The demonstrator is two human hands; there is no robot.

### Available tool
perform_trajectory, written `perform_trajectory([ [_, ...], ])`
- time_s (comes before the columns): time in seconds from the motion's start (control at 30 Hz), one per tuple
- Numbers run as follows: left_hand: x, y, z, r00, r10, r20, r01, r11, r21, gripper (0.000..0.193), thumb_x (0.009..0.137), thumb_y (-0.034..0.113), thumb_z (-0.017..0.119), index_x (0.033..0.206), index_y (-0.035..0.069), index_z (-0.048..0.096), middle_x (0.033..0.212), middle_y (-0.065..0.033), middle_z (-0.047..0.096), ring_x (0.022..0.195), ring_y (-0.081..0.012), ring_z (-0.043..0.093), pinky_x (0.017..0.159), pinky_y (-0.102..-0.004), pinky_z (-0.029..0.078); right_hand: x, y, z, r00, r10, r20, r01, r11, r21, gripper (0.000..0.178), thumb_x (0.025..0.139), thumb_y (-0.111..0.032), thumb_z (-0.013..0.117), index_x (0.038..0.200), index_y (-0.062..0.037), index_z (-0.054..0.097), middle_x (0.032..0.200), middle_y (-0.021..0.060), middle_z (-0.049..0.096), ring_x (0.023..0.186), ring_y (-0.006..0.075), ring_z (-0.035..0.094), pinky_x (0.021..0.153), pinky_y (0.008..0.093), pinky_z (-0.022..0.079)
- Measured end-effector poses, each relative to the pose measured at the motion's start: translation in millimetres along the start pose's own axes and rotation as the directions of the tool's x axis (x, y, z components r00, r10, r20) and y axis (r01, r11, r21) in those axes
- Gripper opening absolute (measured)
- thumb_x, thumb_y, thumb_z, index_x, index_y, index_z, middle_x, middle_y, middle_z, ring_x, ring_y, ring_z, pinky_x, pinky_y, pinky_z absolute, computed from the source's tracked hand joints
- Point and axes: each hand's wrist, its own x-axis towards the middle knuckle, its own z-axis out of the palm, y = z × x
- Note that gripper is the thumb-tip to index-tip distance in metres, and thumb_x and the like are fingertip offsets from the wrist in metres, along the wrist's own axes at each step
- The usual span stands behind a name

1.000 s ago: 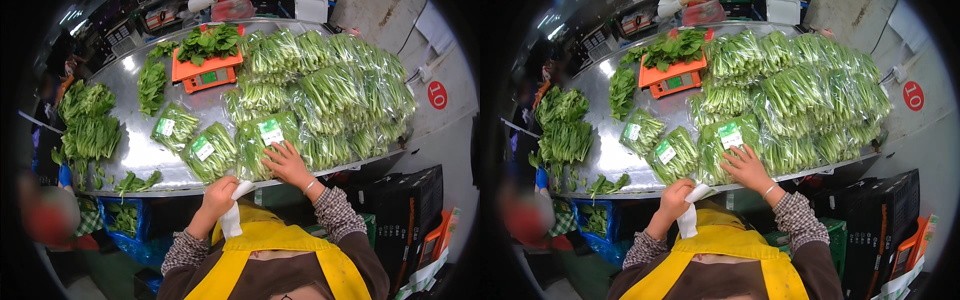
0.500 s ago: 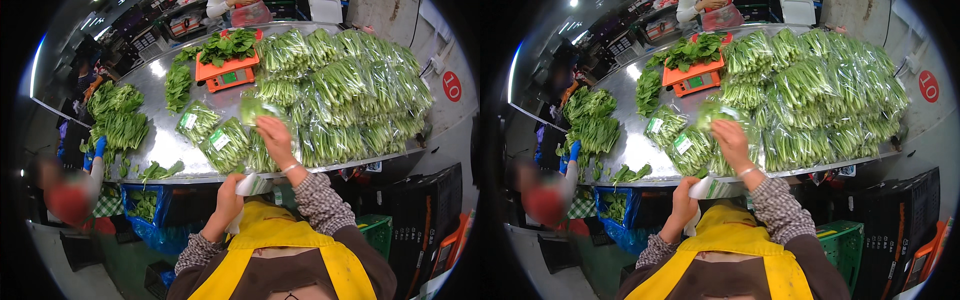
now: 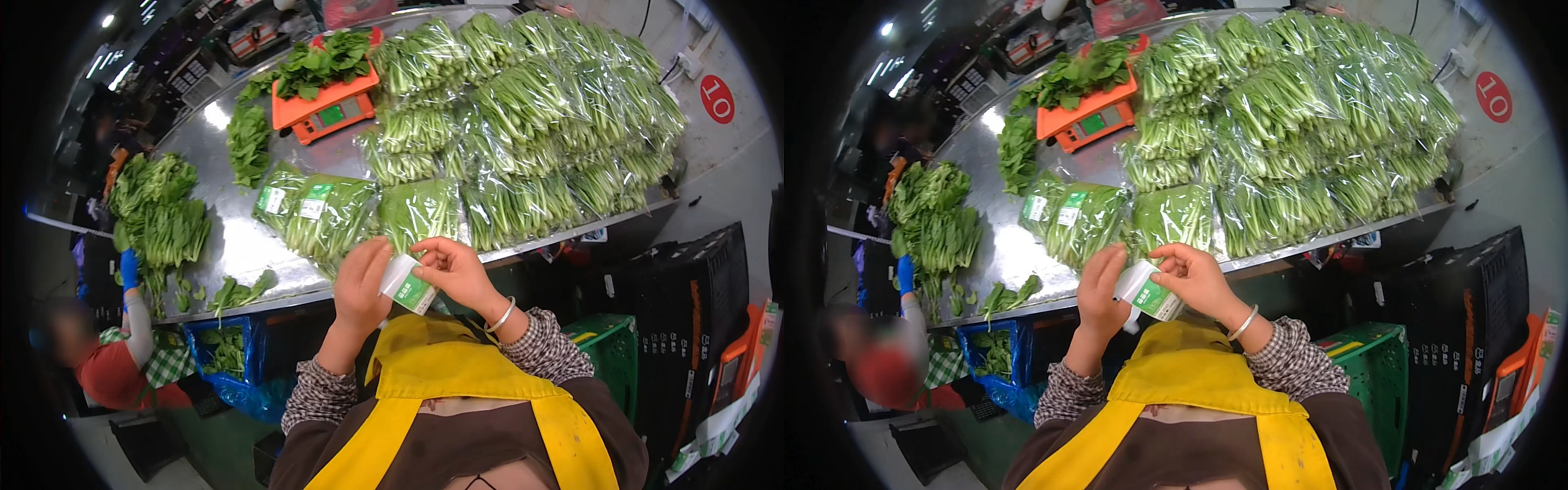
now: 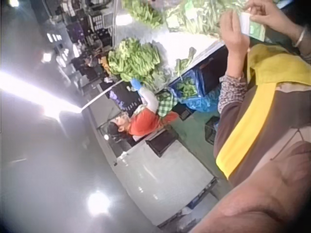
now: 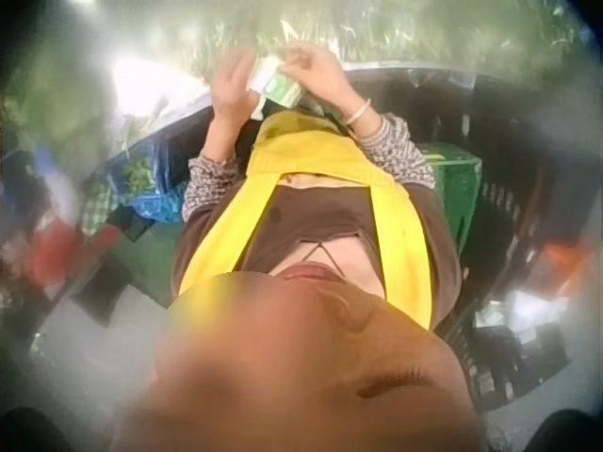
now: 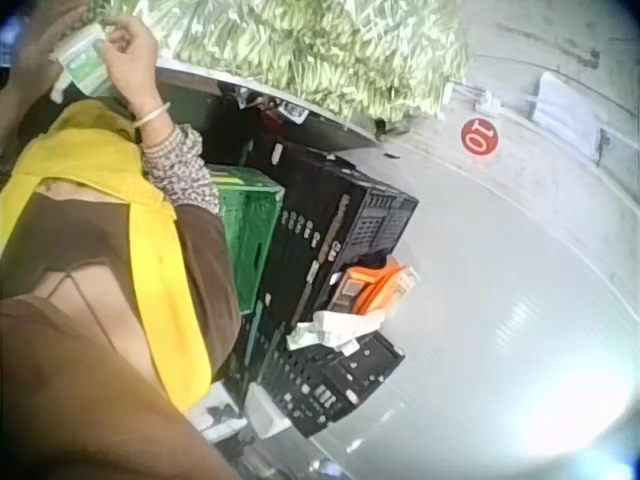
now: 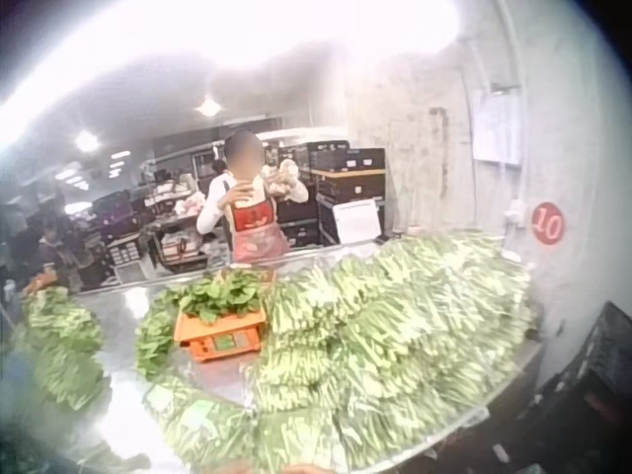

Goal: The person applies printed labels to pre-packaged bundles of green leafy vegetables on a metal table. They tear labels from a roll, place them on the plastic-wrapped bundles, and then move the labeled bundles into a green crate.

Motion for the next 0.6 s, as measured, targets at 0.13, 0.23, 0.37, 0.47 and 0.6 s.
perform_trajectory([
  [0.13, -16.8, -10.8, 26.0, 0.943, -0.202, 0.265, 0.291, 0.888, -0.356, 0.037, 0.070, 0.003, 0.072, 0.102, 0.000, 0.053, 0.089, -0.0132, 0.063, 0.079, -0.0246, 0.063, 0.068, -0.0310, 0.049, -7.6, 0.7, -1.1, 0.995, 0.035, -0.093, -0.041, 0.998, -0.056, 0.028, 0.083, -0.002, 0.065, 0.110, 0.0014, 0.056, 0.084, 0.0022, 0.062, 0.074, 0.0059, 0.059, 0.063, 0.0189, 0.048],
  [0.23, -25.2, -8.3, 36.4, 0.853, -0.388, 0.349, 0.512, 0.752, -0.415, 0.034, 0.074, 0.005, 0.071, 0.099, 0.002, 0.049, 0.085, -0.0118, 0.062, 0.075, -0.0183, 0.062, 0.066, -0.0281, 0.047, -6.7, 5.0, -3.2, 0.986, 0.087, -0.139, -0.101, 0.990, -0.097, 0.017, 0.082, -0.004, 0.067, 0.097, 0.0005, 0.062, 0.083, 0.0023, 0.062, 0.073, 0.0068, 0.058, 0.064, 0.0205, 0.048],
  [0.37, -38.4, -26.6, 46.1, 0.813, -0.428, 0.394, 0.574, 0.699, -0.427, 0.034, 0.077, 0.005, 0.068, 0.100, 0.002, 0.043, 0.076, -0.0102, 0.063, 0.069, -0.0140, 0.061, 0.062, -0.0262, 0.047, 5.4, 5.5, -6.0, 0.988, 0.016, -0.150, -0.054, 0.967, -0.251, 0.009, 0.079, -0.003, 0.068, 0.087, -0.0003, 0.065, 0.086, 0.0046, 0.060, 0.075, 0.0097, 0.057, 0.067, 0.0220, 0.047],
  [0.47, -36.8, -33.7, 44.2, 0.795, -0.460, 0.396, 0.604, 0.662, -0.444, 0.027, 0.080, 0.007, 0.067, 0.095, 0.003, 0.046, 0.071, -0.0097, 0.061, 0.063, -0.0181, 0.061, 0.058, -0.0278, 0.046, 21.2, 0.6, -2.4, 0.890, -0.434, -0.141, 0.315, 0.807, -0.499, 0.005, 0.079, 0.003, 0.066, 0.082, -0.0008, 0.064, 0.090, 0.0082, 0.058, 0.081, 0.0130, 0.056, 0.068, 0.0233, 0.047],
  [0.6, -40.6, -52.6, 34.6, 0.674, -0.550, 0.493, 0.688, 0.711, -0.147, 0.018, 0.078, 0.008, 0.067, 0.079, 0.002, 0.051, 0.074, -0.0114, 0.058, 0.060, -0.0293, 0.056, 0.054, -0.0318, 0.043, 56.2, -3.8, -23.6, 0.750, -0.357, -0.557, 0.361, 0.926, -0.108, 0.004, 0.085, 0.001, 0.058, 0.088, -0.0015, 0.057, 0.098, 0.0062, 0.059, 0.079, 0.0088, 0.054, 0.069, 0.0209, 0.045],
])
